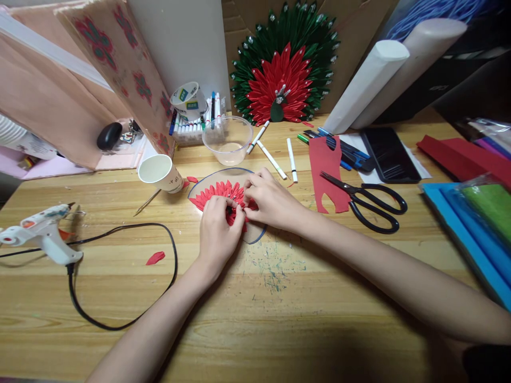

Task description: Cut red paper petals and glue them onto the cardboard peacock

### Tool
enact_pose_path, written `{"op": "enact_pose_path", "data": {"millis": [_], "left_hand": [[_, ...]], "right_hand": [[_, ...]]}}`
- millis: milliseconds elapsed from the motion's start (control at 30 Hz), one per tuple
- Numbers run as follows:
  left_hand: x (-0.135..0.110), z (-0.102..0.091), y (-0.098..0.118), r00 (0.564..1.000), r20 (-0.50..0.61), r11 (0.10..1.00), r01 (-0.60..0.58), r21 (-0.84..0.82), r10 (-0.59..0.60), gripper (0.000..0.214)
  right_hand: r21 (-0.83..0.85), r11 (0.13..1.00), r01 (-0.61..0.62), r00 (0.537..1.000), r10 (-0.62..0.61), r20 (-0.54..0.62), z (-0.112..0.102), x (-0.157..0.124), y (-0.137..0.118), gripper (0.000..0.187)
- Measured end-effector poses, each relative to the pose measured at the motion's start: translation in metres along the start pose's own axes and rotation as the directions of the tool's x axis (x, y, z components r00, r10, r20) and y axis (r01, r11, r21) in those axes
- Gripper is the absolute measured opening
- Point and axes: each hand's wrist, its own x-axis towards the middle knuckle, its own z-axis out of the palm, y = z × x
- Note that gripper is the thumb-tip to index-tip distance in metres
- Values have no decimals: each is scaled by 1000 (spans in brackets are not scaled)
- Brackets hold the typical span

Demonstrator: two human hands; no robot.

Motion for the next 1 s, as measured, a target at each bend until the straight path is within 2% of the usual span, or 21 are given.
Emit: {"op": "enact_pose_path", "data": {"millis": [500, 633, 767, 1000], "left_hand": [[1, 0, 0, 1000, 9, 1000, 3, 12, -3, 5], [0, -1, 0, 1000, 13, 1000, -5, 19, 5, 5], [0, -1, 0, 999, 35, 999, -23, 41, 22, 5], [-4, -1, 5, 991, 84, 979, -116, 165, 103, 11]], "right_hand": [[71, 997, -31, 999, 30, 15, -2, 2, 1, 10], [122, 990, -75, 995, 82, -56, -9, -7, 5, 9], [147, 979, -140, 969, 166, -183, -14, -25, 10, 8], [201, 968, -151, 932, 207, -297, -5, -50, 16, 9]]}}
